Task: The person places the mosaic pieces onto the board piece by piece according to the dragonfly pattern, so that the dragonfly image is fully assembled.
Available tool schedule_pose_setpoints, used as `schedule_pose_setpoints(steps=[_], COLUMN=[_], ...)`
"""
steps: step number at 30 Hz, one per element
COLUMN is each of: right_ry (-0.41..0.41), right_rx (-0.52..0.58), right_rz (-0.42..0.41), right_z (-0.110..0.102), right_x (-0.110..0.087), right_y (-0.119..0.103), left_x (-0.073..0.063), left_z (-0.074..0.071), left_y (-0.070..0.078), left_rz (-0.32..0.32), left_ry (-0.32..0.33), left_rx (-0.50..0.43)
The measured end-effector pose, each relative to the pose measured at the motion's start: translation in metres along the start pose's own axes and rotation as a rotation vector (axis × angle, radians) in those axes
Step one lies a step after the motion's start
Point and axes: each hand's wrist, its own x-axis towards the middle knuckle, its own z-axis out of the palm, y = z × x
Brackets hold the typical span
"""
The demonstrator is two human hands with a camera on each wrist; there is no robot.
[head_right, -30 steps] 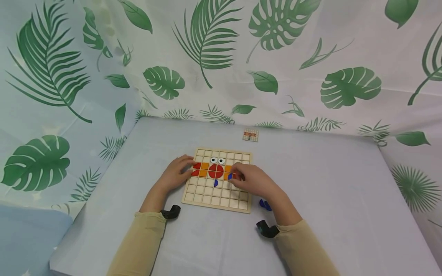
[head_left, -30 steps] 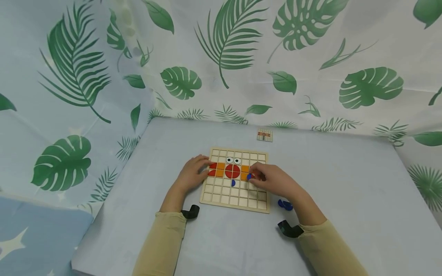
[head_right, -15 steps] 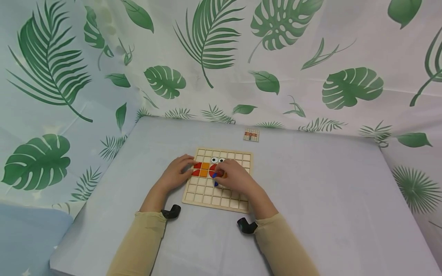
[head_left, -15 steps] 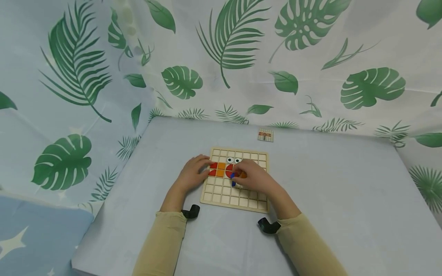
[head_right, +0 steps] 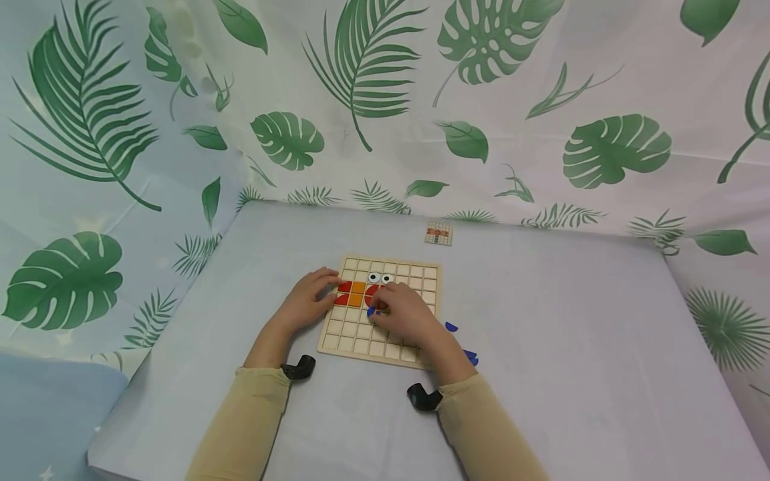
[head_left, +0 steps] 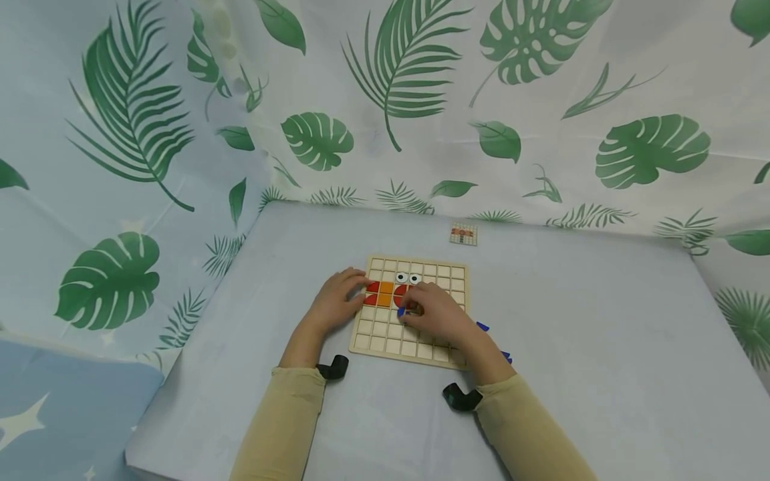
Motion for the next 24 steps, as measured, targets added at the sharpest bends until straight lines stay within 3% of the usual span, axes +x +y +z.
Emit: schedule_pose_setpoints(steps=[10,18,24], right_ry=[-0.01,-0.007,-0.006], right_rx=[-0.101,-0.016,-0.049], right_rz=[-0.02,-0.072,-0.145], right_z=[0.0041,0.0,0.0004], right_x=[-0.0003,-0.0023,-0.0039], right_y=[0.003,0.0067,0.0097], left_x=[-0.0004,-0.0007,0.0001], left_z=[-0.0007,-0.001,-0.0004], left_y=[0.0016,0.0025,0.0015], left_rz=[0.002,0.0,-0.011], left_ry=[0.005,0.015,0.0], left_rx=[0.004,-0.004,0.002])
